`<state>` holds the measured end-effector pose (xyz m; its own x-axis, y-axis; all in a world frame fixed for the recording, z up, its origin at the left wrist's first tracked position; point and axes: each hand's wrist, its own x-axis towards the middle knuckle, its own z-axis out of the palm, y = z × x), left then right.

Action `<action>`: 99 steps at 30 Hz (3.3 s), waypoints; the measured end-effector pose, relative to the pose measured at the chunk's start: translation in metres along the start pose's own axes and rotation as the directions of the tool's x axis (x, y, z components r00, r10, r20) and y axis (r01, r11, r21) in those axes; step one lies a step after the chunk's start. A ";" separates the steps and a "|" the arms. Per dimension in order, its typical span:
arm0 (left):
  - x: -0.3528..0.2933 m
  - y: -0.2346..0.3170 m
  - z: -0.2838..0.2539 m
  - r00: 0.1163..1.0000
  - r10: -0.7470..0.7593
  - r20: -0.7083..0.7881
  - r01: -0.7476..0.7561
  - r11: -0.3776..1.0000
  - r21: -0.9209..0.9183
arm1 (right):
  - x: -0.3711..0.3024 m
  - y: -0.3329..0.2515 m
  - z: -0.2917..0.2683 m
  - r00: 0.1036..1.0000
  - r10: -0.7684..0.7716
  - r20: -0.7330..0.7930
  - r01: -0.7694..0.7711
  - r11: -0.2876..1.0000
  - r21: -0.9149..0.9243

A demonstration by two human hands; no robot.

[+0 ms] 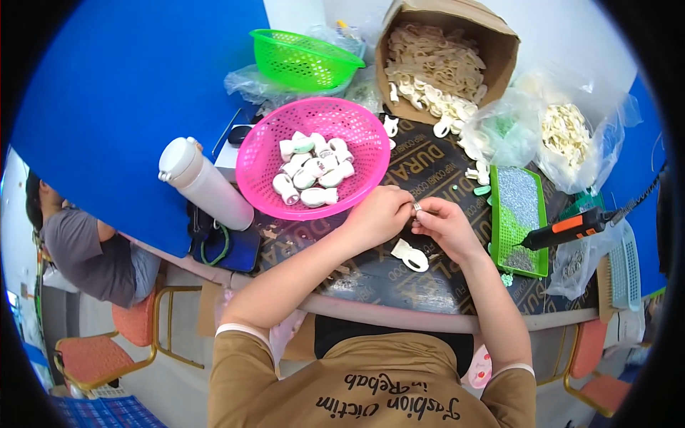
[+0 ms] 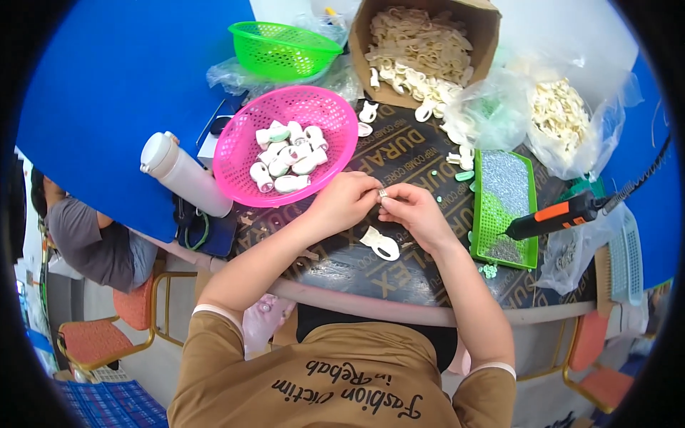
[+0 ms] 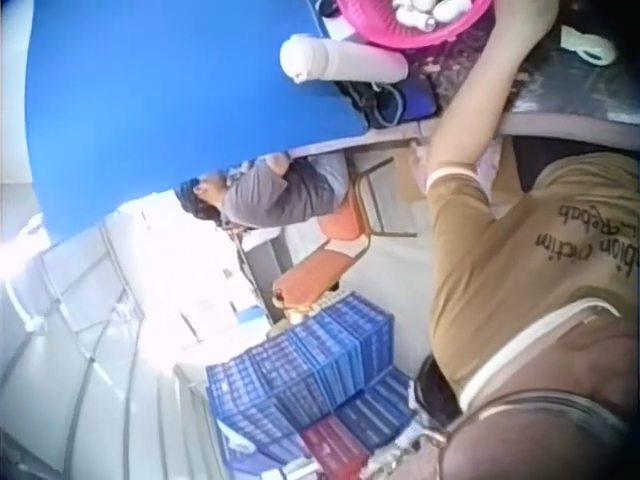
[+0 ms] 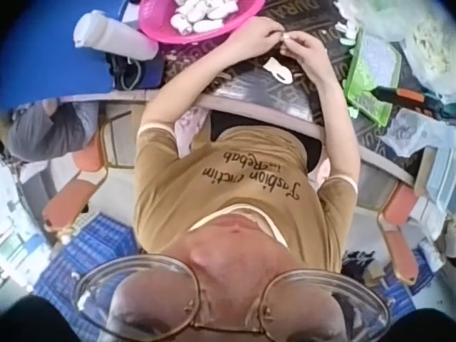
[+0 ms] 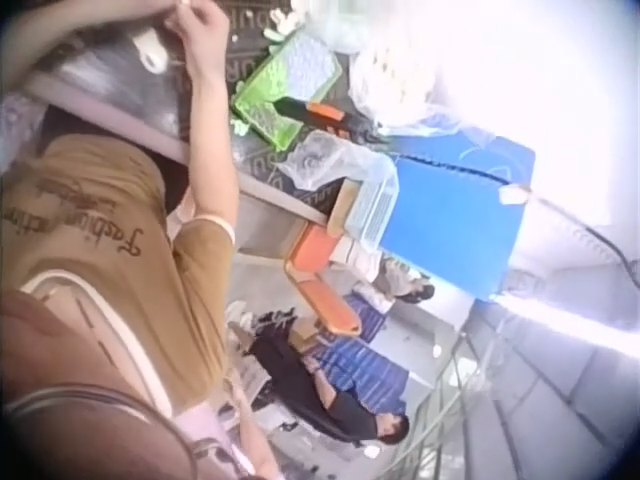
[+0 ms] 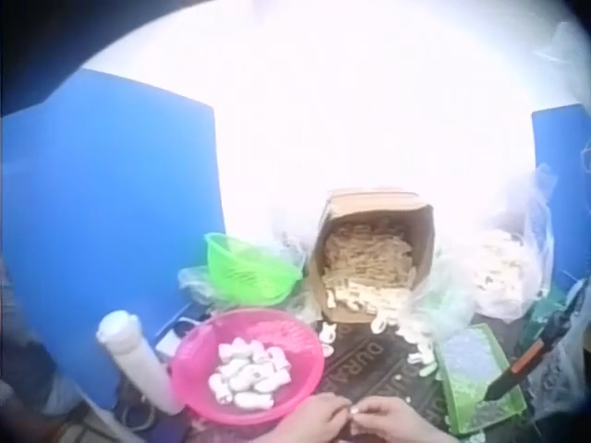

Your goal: Assembling small plastic toy components and attaching metal rings to create keychains using a glue gun.

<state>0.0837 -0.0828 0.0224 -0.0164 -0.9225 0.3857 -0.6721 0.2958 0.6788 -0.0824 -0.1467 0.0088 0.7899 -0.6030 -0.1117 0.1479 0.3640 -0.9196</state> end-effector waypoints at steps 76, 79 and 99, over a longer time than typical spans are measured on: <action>0.000 0.023 0.003 0.981 0.042 0.187 -0.034 0.998 -0.046 | -0.165 -0.104 -0.249 0.671 -0.412 -0.617 -0.742 -0.389 -0.546; 0.000 0.024 0.003 0.978 0.025 0.206 -0.013 0.998 -0.058 | -0.174 -0.104 -0.240 0.638 -0.416 -0.648 -0.770 -0.313 -0.556; 0.002 0.021 0.006 0.975 0.016 0.223 -0.001 0.998 -0.067 | -0.136 -0.103 -0.232 0.706 -0.344 -0.619 -0.504 0.370 -0.780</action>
<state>0.0652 -0.0803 0.0334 -0.1917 -0.9499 0.2470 -0.6208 0.3123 0.7191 -0.3435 -0.2667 0.0313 0.1386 -0.9903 0.0040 -0.8077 -0.1153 -0.5782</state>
